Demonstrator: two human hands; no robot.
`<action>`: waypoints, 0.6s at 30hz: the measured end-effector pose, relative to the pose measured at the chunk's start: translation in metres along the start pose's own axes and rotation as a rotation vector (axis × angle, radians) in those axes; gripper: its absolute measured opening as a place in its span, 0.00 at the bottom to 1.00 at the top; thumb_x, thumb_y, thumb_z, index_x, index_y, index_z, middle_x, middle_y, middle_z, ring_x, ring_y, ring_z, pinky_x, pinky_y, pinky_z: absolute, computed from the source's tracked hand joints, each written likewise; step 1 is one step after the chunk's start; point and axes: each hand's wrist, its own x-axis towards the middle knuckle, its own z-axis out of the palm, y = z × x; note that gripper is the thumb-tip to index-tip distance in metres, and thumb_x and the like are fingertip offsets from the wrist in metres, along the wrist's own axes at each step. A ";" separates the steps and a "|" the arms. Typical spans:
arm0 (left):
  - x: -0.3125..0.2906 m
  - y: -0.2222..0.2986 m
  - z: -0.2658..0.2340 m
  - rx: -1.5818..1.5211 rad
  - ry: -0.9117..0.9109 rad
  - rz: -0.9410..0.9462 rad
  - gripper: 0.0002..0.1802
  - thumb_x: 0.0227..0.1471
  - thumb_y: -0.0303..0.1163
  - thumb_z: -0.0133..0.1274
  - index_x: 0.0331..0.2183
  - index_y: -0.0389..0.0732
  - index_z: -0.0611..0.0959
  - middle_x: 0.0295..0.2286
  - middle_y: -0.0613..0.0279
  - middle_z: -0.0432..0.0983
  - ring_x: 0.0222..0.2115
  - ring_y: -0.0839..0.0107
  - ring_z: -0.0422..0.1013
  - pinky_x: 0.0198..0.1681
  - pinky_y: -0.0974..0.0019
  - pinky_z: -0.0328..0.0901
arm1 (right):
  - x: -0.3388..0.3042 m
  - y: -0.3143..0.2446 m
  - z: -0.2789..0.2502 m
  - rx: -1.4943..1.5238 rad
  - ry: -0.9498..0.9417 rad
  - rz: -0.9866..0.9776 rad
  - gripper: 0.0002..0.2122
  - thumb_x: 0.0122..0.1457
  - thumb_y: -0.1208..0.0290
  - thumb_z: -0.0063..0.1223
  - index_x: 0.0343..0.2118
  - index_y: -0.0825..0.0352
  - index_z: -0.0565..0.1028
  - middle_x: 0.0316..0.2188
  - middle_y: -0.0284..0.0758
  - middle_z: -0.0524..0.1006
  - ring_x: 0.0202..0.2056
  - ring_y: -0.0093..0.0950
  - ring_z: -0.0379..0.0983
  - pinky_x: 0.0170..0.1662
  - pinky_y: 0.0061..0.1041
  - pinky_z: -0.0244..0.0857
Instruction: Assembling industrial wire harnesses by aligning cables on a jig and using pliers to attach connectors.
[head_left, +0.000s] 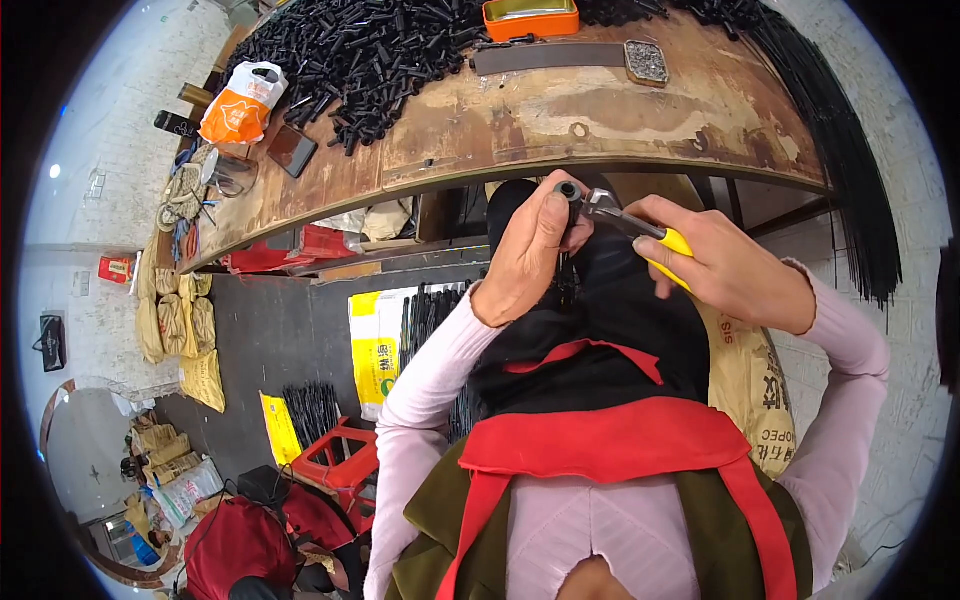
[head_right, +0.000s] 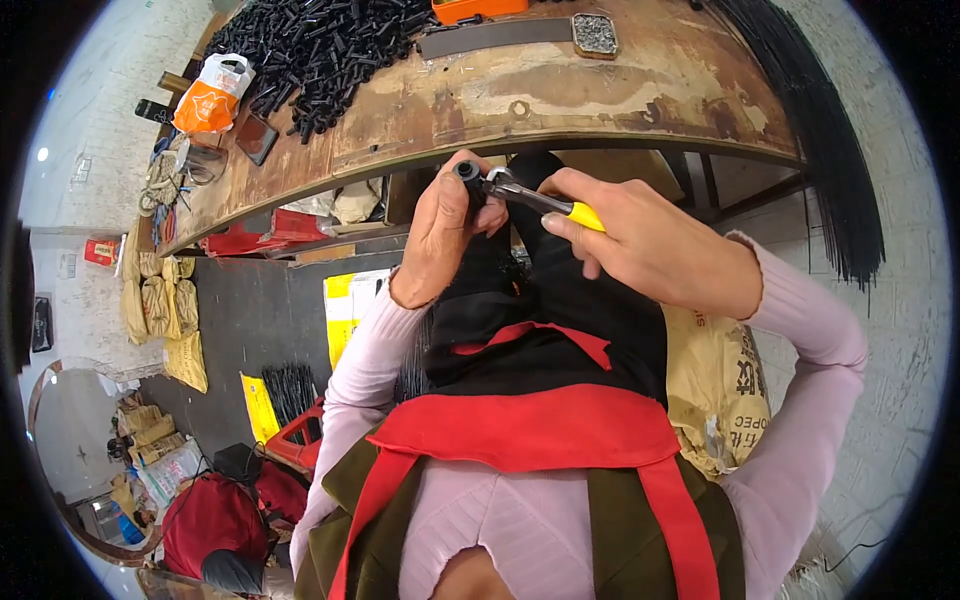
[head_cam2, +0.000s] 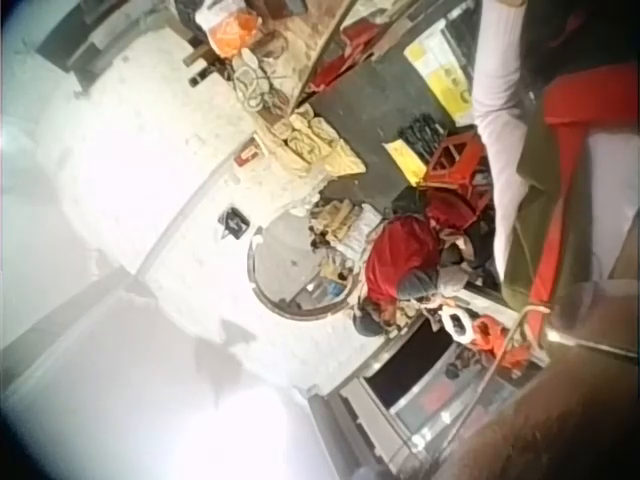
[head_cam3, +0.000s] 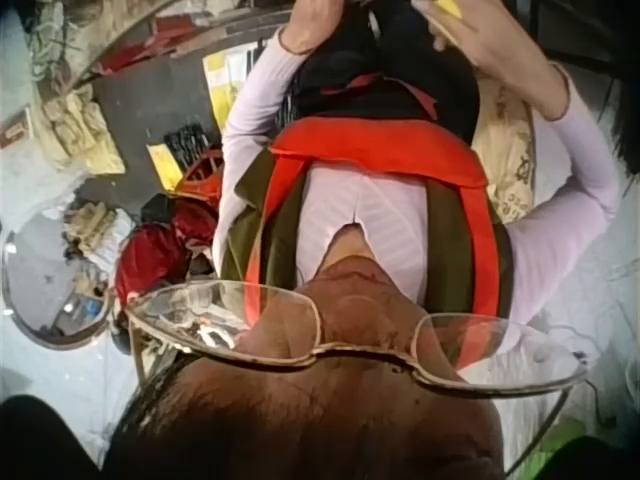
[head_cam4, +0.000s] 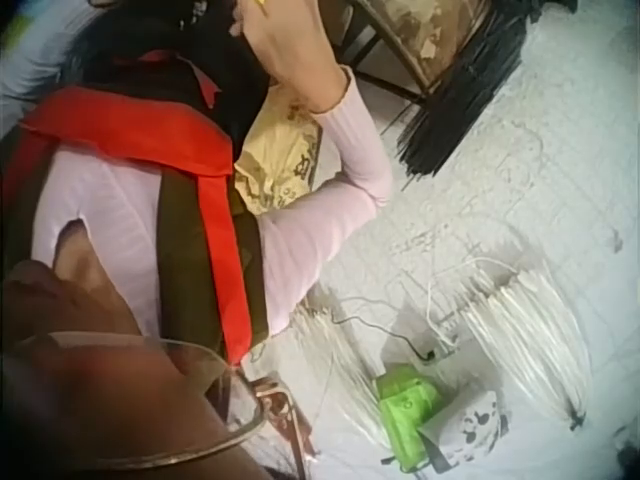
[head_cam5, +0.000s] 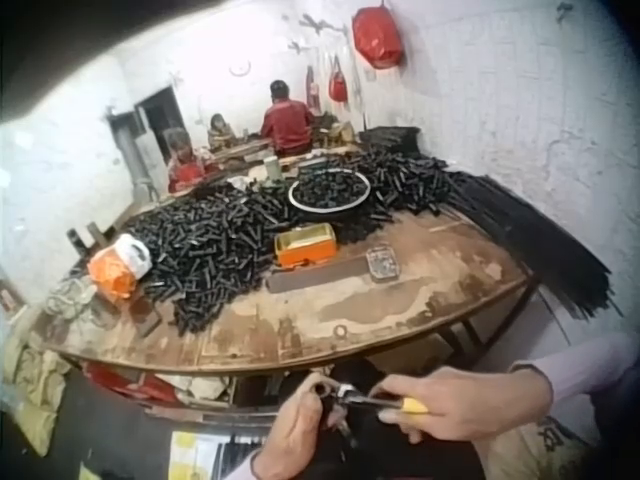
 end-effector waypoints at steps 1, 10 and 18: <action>-0.001 0.001 0.001 0.019 0.024 -0.002 0.32 0.63 0.59 0.34 0.38 0.35 0.69 0.21 0.69 0.61 0.23 0.80 0.55 0.28 0.74 0.54 | 0.001 -0.001 0.000 0.000 -0.001 0.000 0.16 0.67 0.66 0.41 0.50 0.73 0.66 0.22 0.37 0.74 0.24 0.24 0.73 0.32 0.26 0.65; -0.022 0.010 -0.002 -0.010 -0.003 0.001 0.34 0.64 0.58 0.33 0.46 0.34 0.74 0.25 0.69 0.63 0.25 0.81 0.55 0.28 0.75 0.51 | 0.018 0.016 0.001 0.795 -0.597 0.319 0.18 0.69 0.61 0.39 0.53 0.70 0.66 0.20 0.38 0.72 0.18 0.27 0.72 0.22 0.27 0.69; -0.017 0.003 -0.005 -0.033 0.001 0.035 0.33 0.65 0.57 0.33 0.45 0.34 0.74 0.24 0.70 0.61 0.25 0.81 0.54 0.29 0.75 0.51 | -0.004 0.007 0.014 0.060 -0.031 -0.088 0.19 0.65 0.70 0.45 0.58 0.66 0.63 0.17 0.32 0.69 0.18 0.22 0.68 0.25 0.25 0.61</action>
